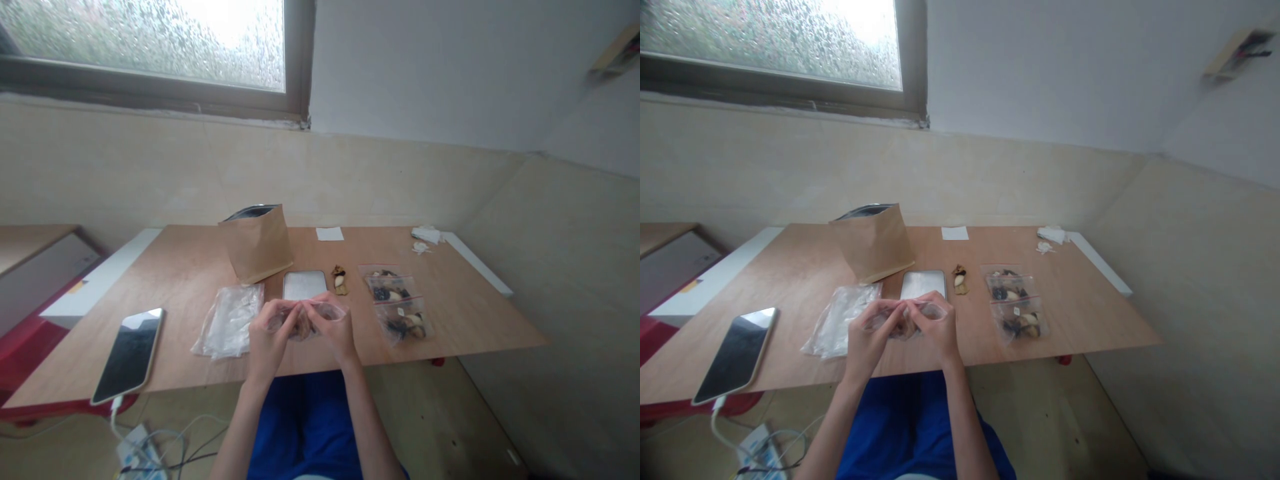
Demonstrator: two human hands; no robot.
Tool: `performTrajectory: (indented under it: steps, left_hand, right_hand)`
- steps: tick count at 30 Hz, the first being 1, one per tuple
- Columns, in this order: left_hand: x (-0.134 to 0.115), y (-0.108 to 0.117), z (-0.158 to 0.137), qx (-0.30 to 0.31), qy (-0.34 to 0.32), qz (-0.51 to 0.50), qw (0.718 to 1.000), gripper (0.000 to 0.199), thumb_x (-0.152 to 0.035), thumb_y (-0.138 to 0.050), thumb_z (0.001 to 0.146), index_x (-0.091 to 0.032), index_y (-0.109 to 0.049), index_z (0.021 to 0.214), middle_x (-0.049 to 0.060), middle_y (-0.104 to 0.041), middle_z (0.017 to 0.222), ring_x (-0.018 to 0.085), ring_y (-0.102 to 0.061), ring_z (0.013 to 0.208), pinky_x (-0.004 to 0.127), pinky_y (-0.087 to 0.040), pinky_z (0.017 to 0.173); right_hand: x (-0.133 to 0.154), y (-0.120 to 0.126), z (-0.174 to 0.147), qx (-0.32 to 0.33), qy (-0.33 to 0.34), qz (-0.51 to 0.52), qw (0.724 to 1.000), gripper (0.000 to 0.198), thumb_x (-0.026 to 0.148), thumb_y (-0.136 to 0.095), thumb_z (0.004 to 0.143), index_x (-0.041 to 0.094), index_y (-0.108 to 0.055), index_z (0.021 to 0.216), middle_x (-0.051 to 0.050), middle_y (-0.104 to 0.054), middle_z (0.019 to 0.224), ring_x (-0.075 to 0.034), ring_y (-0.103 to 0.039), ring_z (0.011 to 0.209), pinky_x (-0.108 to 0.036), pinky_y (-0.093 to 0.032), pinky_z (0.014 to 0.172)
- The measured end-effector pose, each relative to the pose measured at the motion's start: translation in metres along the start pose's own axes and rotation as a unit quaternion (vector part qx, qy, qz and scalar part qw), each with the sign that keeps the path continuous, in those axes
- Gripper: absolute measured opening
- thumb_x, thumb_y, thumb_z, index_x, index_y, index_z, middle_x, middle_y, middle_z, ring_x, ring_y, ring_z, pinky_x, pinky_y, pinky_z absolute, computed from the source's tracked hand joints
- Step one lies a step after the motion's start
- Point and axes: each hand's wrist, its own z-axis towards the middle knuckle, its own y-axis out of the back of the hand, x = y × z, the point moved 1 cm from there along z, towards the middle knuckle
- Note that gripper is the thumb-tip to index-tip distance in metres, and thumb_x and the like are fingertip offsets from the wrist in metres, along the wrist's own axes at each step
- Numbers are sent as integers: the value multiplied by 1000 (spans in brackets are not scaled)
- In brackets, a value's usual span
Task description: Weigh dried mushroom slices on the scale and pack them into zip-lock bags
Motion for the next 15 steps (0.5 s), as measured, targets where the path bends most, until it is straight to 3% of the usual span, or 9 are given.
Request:
performTrajectory:
  steps: [6,15]
  left_hand:
    - [-2,0,0,-26,28,-23,999,24,-41,-61,74,-17,-67,76,2,-68,69,16,-63,66,23,-50,57]
    - [-2,4,5,28,81,-95,992,30,-44,-59,74,-16,-69,72,1,-67,68,15,-60,66,22,-46,59]
  right_hand:
    - [0,-2,-1,-13,-9,-5,1000,15,30,-65,76,16,-66,69,-2,-64,69,-13,-60,65,-22,-46,61]
    - [-10,10,0,13,-27,-9,1000,34,44,-51,84,17,-69,73,-4,-66,71,-16,-61,69,-25,-46,64]
